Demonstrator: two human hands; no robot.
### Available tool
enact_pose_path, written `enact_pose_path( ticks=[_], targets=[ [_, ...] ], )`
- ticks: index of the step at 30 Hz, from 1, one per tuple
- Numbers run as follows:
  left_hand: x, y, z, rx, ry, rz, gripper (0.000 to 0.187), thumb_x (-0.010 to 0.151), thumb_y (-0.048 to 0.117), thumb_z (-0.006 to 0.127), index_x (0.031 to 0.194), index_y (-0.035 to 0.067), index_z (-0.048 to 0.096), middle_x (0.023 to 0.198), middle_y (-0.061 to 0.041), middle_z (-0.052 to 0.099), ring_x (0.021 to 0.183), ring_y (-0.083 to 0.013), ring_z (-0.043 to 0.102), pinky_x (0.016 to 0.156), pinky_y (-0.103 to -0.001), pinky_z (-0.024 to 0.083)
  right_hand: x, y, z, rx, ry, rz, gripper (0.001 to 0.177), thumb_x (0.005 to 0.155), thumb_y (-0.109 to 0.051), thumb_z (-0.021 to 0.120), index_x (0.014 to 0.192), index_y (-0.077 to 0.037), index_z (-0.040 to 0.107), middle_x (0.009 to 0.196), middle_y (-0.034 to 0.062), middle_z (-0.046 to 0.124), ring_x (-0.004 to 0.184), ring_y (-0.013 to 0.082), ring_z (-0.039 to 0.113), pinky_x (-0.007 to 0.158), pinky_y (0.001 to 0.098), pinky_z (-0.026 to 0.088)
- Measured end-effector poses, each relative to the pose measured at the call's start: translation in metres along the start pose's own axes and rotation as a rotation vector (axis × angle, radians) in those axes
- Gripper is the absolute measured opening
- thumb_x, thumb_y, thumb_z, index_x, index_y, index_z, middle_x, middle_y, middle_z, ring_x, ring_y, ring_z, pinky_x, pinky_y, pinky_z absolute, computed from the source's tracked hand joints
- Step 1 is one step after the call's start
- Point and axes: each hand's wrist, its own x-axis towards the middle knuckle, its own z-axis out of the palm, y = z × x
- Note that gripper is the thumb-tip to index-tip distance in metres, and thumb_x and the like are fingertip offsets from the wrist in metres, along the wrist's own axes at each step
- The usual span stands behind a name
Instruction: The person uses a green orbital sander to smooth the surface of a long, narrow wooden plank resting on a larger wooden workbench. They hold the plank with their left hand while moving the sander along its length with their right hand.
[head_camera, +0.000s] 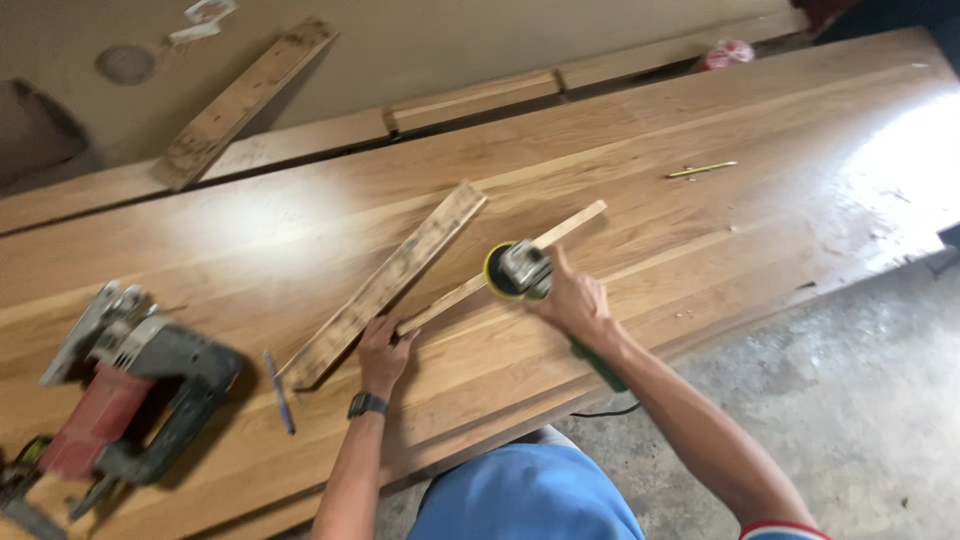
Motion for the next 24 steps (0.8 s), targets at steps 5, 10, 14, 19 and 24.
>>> enact_pose_path(
  ticks=[5, 10, 14, 19, 24],
  targets=[
    [0.007, 0.018, -0.018, -0.069, -0.025, -0.029, 0.033, 0.077, 0.016, 0.089, 0.104, 0.006, 0.071, 0.095, -0.013, 0.069, 0.097, -0.0349, 0.069, 0.087, -0.043, 0.058, -0.006, -0.031, 0.059, -0.01, -0.076, -0.121, 0.09, 0.068, -0.071, 0.075, 0.141, -0.036, 0.034, 0.113, 0.0162, 0.072, 0.11, 0.0396, 0.07, 0.091, 0.0505, 0.055],
    [-0.003, -0.012, -0.004, -0.143, -0.041, -0.08, 0.034, 0.074, 0.015, 0.089, 0.105, 0.009, 0.076, 0.104, -0.011, 0.069, 0.105, -0.0333, 0.069, 0.093, -0.04, 0.057, -0.036, -0.074, 0.071, -0.116, -0.134, -0.163, 0.092, 0.066, -0.076, 0.073, 0.141, -0.042, 0.031, 0.112, 0.012, 0.072, 0.11, 0.037, 0.07, 0.091, 0.0487, 0.054],
    [-0.003, -0.02, -0.003, -0.12, -0.126, -0.154, 0.024, 0.077, 0.016, 0.085, 0.099, 0.016, 0.078, 0.106, -0.003, 0.068, 0.107, -0.0261, 0.07, 0.095, -0.036, 0.058, -0.056, -0.097, 0.068, -0.098, -0.154, -0.224, 0.085, 0.075, -0.062, 0.071, 0.144, -0.03, 0.033, 0.113, 0.0196, 0.071, 0.112, 0.0417, 0.069, 0.094, 0.053, 0.053],
    [-0.007, -0.033, 0.003, -0.148, -0.143, -0.134, 0.02, 0.076, 0.016, 0.084, 0.095, 0.018, 0.078, 0.103, -0.002, 0.068, 0.105, -0.0258, 0.07, 0.094, -0.035, 0.058, -0.051, -0.095, 0.076, -0.114, -0.134, -0.221, 0.087, 0.075, -0.064, 0.071, 0.145, -0.029, 0.034, 0.112, 0.0197, 0.07, 0.111, 0.0415, 0.069, 0.095, 0.0536, 0.053],
    [-0.003, -0.028, -0.001, -0.09, -0.146, -0.078, 0.026, 0.077, 0.024, 0.088, 0.097, 0.012, 0.076, 0.106, -0.008, 0.071, 0.107, -0.026, 0.07, 0.094, -0.035, 0.057, -0.053, -0.073, 0.038, -0.081, -0.07, -0.029, 0.088, 0.079, -0.059, 0.072, 0.15, -0.031, 0.029, 0.12, 0.0192, 0.072, 0.115, 0.0385, 0.069, 0.096, 0.0526, 0.053]
  ],
)
